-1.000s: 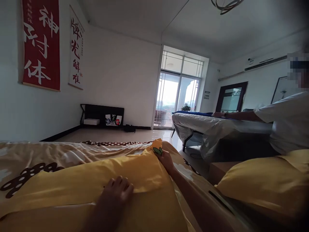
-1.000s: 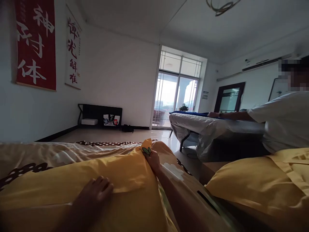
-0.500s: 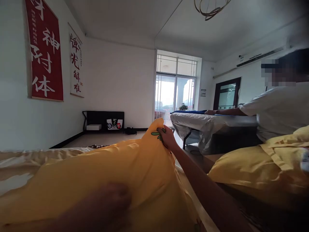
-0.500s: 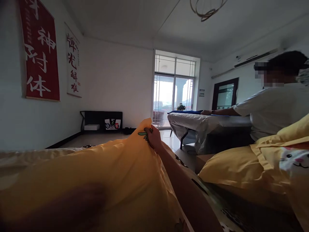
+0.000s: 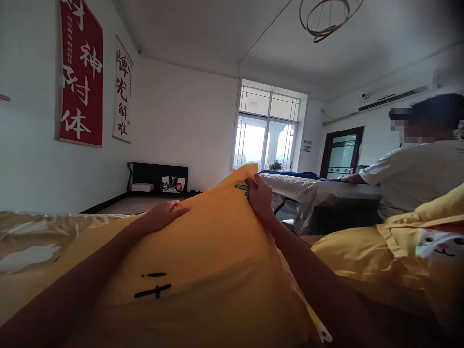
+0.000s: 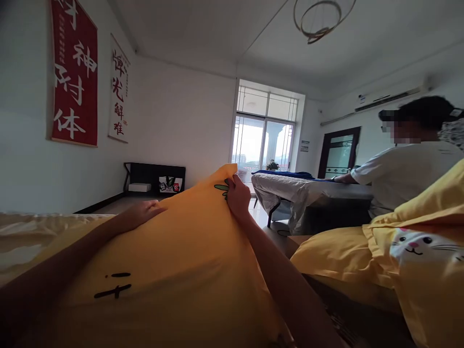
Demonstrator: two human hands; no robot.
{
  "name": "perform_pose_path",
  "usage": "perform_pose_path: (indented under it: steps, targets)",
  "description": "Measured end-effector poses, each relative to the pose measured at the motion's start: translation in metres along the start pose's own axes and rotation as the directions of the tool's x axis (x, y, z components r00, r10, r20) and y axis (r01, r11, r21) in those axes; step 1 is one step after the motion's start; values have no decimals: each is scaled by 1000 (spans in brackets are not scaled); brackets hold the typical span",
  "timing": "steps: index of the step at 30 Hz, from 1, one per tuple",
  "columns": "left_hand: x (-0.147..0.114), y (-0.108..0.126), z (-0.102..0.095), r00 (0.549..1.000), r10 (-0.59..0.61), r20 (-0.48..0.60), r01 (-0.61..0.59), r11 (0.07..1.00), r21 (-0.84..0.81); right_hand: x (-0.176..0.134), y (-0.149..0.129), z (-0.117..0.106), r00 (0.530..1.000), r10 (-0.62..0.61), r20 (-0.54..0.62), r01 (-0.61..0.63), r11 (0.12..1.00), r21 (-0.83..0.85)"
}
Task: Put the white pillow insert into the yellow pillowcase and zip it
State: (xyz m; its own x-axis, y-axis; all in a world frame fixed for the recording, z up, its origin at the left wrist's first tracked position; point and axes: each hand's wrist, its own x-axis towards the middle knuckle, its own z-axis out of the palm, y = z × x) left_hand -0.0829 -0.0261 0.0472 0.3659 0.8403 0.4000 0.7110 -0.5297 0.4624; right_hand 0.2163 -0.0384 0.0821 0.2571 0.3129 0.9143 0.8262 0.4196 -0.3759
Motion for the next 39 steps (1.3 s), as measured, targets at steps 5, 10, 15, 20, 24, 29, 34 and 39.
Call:
perform_pose_path:
  steps: [5, 10, 15, 20, 24, 29, 34, 39]
  targets:
    - [-1, 6, -10, 998, 38, -46, -42, 995, -88, 14, 13, -5, 976, 127, 179, -174, 945, 276]
    - [-7, -1, -10, 975, -63, -212, 43, 994, -97, -19, 30, -6, 828, 256, 499, -492, 760, 425]
    - [-3, -4, -2, 975, -25, -219, 17, 999, -39, -64, 49, 17, 907, 319, 276, -406, 836, 369]
    - [-7, -9, 0, 969, -64, -238, 59, 998, -29, -66, 78, 23, 878, 373, 299, -469, 795, 384]
    - [-11, -17, -2, 958, -111, -266, 110, 994, -17, -108, 106, 18, 779, 362, 513, -586, 711, 389]
    - [11, -20, -7, 940, -204, -272, 212, 977, 0, -188, 116, 42, 764, 331, 553, -567, 753, 333]
    - [26, -11, -22, 920, -240, -310, 314, 925, 214, -189, 136, 91, 836, 426, 346, -510, 836, 203]
    - [12, -2, -25, 912, -259, -319, 327, 927, 181, -210, 155, 109, 774, 338, 535, -510, 833, 212]
